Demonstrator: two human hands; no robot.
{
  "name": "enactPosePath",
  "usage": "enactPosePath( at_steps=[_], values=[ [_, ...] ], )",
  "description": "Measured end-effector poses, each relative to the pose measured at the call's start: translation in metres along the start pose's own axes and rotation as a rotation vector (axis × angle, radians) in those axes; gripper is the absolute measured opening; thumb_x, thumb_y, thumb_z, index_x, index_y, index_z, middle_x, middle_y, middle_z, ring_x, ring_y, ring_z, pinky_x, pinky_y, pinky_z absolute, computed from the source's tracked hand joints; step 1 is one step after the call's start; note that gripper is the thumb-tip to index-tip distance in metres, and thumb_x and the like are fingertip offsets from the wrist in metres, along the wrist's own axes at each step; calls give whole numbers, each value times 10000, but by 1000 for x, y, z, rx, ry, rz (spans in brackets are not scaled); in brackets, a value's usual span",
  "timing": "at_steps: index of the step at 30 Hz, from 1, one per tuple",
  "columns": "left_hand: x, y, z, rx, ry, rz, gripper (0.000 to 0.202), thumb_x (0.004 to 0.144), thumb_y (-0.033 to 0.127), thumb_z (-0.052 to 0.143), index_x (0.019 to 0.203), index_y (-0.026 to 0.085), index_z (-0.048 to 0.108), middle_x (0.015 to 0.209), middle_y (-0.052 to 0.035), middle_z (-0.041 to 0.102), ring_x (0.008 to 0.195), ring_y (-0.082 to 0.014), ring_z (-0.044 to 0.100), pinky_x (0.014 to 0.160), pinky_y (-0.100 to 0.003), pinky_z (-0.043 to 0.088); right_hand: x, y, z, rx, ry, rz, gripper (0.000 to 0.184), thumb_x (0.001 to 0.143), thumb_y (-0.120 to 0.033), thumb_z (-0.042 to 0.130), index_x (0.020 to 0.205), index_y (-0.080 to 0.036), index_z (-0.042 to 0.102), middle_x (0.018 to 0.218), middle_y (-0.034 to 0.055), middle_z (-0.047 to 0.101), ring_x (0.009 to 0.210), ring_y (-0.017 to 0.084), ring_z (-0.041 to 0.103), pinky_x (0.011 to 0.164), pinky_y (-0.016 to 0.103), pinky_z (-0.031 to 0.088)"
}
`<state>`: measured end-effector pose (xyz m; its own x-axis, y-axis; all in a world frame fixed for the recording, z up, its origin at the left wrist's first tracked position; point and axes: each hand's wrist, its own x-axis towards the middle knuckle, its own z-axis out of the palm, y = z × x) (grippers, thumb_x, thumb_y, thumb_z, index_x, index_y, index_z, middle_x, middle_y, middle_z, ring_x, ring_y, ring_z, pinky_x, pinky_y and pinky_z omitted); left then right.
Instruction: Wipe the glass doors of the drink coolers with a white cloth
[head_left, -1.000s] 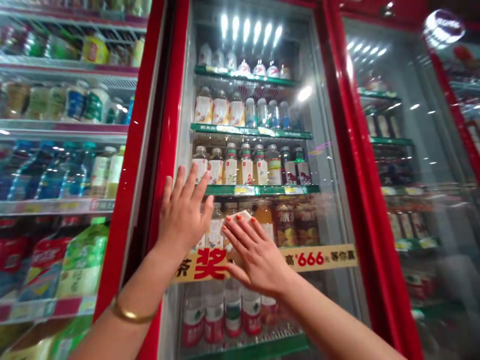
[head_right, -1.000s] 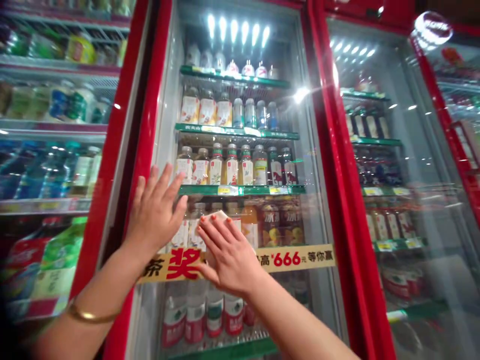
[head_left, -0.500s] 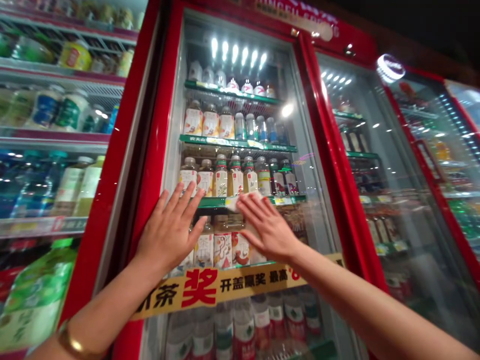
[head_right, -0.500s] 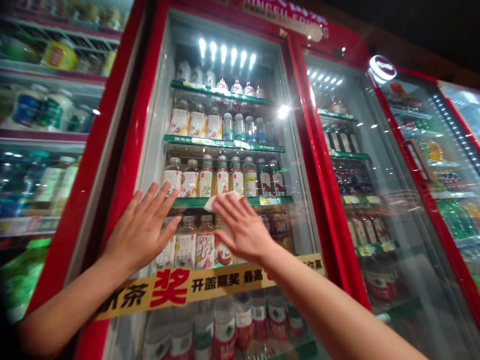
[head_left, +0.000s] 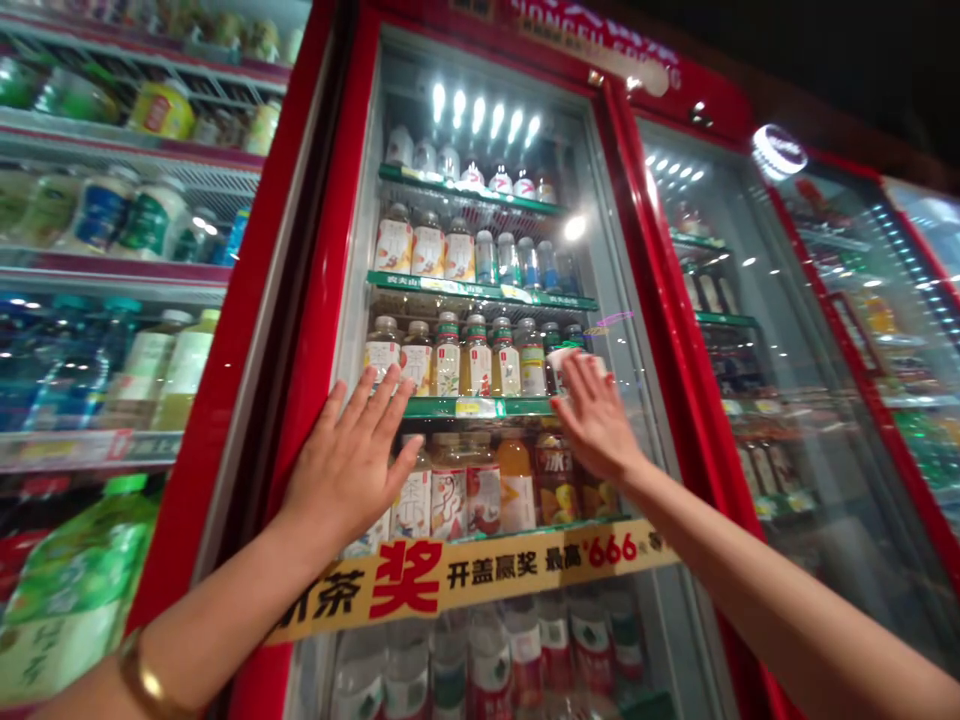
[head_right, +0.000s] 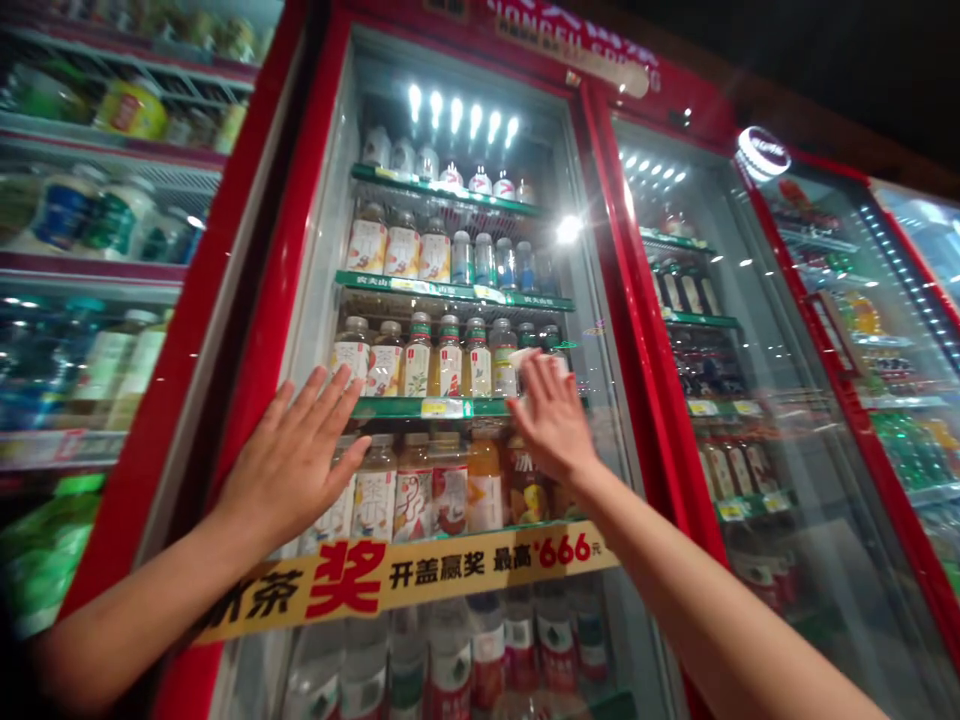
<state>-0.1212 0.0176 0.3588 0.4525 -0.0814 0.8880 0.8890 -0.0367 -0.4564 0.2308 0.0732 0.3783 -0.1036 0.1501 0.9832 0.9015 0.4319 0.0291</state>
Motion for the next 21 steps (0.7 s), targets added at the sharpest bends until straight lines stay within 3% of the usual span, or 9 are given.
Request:
enactPosePath(
  at_steps=[3,5,8,11,13,16,18,19,21],
  values=[
    [0,2,1,-15,15,-48,880,1121,479,444,1776,178,-60,1826,-161,225,1702,-329,255,1383,-604,271,46,28,-9,13,137,277,846,1127,-633,70,1759,-78,165,1822,243,116,1710,447,99,1349,781,131],
    [-2,2,2,-24,36,-97,906,1113,479,458,1771,135,-63,1832,-202,153,1708,-354,229,1373,-606,303,56,-3,1,27,120,194,802,1137,-610,116,1764,-114,178,1833,197,119,1717,414,99,1370,752,112],
    [-5,1,4,-34,60,-139,872,1108,382,438,1764,90,-55,1821,-254,141,1697,-399,244,1359,-623,329,29,-84,24,66,-45,-292,679,1118,-624,366,1733,-339,326,1823,-45,250,1722,223,157,1436,520,159],
    [-9,1,5,-62,71,-156,860,1079,285,429,1759,59,-47,1791,-295,236,1665,-417,327,1348,-633,347,16,-124,30,56,-189,-827,692,1121,-578,404,1741,-284,315,1820,-27,251,1725,191,121,1443,487,133],
    [-10,2,5,-77,71,-168,874,1062,268,442,1756,45,-42,1772,-313,275,1650,-423,358,1341,-639,356,45,-114,20,31,-173,-742,671,1134,-534,371,1746,-267,296,1826,-8,226,1726,212,120,1440,534,106],
    [-10,3,4,-95,79,-166,885,1080,329,455,1753,34,-38,1759,-325,298,1658,-417,343,1341,-638,361,121,-89,2,15,-56,-245,682,1139,-464,262,1747,-156,261,1838,102,171,1725,331,108,1393,692,103],
    [-10,4,3,-124,116,-159,921,1107,465,461,1758,62,-51,1794,-302,226,1694,-397,262,1353,-630,346,154,-93,-1,21,-5,-98,692,1134,-419,224,1748,-99,223,1840,147,129,1724,370,67,1372,738,89],
    [-10,4,2,-140,149,-150,957,1108,561,454,1762,87,-61,1823,-277,138,1717,-386,187,1369,-634,311,157,-102,2,24,-11,-143,679,1134,-411,242,1752,-131,231,1844,116,131,1727,348,55,1384,713,72],
    [-10,3,2,-161,226,-115,1054,1066,751,414,1767,144,-88,1848,-202,-85,1739,-367,-10,1405,-652,172,143,-127,12,30,-101,-468,630,1132,-429,337,1741,-269,313,1838,-1,196,1732,252,72,1424,594,43]
  ],
)
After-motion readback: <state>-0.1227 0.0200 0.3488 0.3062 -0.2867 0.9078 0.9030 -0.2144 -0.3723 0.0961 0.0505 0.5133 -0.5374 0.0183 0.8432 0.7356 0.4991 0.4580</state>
